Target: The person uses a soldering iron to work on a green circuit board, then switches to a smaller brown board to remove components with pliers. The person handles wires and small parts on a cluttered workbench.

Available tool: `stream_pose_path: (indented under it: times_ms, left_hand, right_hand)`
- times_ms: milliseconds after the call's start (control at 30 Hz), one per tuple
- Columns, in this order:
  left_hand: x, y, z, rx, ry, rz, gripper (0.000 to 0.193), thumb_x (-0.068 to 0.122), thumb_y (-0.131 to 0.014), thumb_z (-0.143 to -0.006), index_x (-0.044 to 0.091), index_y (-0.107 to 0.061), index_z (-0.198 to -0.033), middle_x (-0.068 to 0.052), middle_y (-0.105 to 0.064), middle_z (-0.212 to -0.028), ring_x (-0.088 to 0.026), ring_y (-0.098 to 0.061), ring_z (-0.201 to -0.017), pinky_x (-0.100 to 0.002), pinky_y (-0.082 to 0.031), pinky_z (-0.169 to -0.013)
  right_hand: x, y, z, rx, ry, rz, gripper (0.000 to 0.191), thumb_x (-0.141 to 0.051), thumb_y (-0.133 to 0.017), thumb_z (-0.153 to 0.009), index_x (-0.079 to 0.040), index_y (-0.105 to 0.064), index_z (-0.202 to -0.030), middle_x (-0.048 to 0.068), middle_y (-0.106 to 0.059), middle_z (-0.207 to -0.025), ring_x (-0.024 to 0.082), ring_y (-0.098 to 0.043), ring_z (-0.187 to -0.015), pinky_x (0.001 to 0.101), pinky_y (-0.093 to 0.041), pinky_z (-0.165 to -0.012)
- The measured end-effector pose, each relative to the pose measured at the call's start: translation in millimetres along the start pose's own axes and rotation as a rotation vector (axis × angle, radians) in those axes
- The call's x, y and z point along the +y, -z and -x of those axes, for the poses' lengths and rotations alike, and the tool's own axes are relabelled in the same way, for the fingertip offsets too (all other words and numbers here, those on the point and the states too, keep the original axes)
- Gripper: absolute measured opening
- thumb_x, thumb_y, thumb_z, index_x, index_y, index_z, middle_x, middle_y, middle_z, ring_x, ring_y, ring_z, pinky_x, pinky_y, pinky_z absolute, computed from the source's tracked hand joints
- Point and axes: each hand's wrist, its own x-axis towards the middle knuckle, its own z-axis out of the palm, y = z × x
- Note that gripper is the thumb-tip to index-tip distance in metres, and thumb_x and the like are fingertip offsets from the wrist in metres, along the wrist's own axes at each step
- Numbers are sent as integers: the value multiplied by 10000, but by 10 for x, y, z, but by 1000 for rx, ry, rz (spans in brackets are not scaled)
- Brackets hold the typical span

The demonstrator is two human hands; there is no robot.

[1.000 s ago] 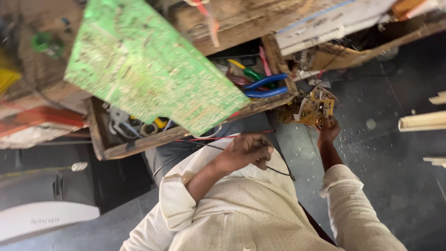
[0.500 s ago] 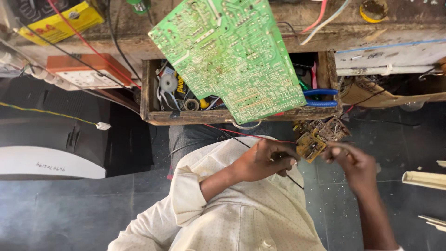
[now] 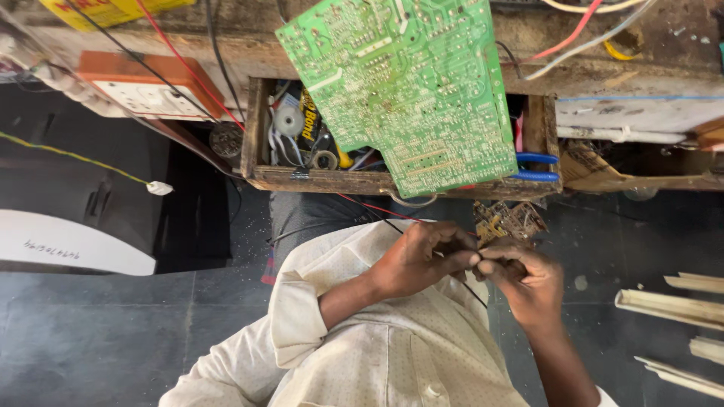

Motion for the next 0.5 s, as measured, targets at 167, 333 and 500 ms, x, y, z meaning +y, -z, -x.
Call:
stream_pose_path:
  times_ms: [167,333,500]
  left_hand:
    - [-166,17,-43,-5,13,283,222,99,-657,-1023,-45,-690,-1188,-74,-736,-1086,-123,-718,-960,-294,-635,-852]
    - [-207,38,-57,11,52,374,210,61,-655,-1035,-53,-698,-1206,-95,-736,-1063,-146,-720,-933,-307,-632,-858]
    - [-157,6,-34,45,27,307,208,42,-673,-1009,-42,-706,-1197,-97,-751,-1100,-117,-715,-942,-289,-633,-863]
  right_hand:
    - [-169,-20,8,177,-162,38,168,-34,-764,-934,47,-736,-1079,114,-729,-878,142,-677,-710,256,-514,-612]
    - [-266,-107,-76,156,-107,-233,121,-29,-738,-960,47,-710,-1050,104,-730,-920,146,-693,-717,293,-589,-619]
    - [-265,-88,-95,134,-148,-418,121,-38,-742,-965,42,-710,-1050,105,-722,-902,160,-694,-711,305,-577,-601]
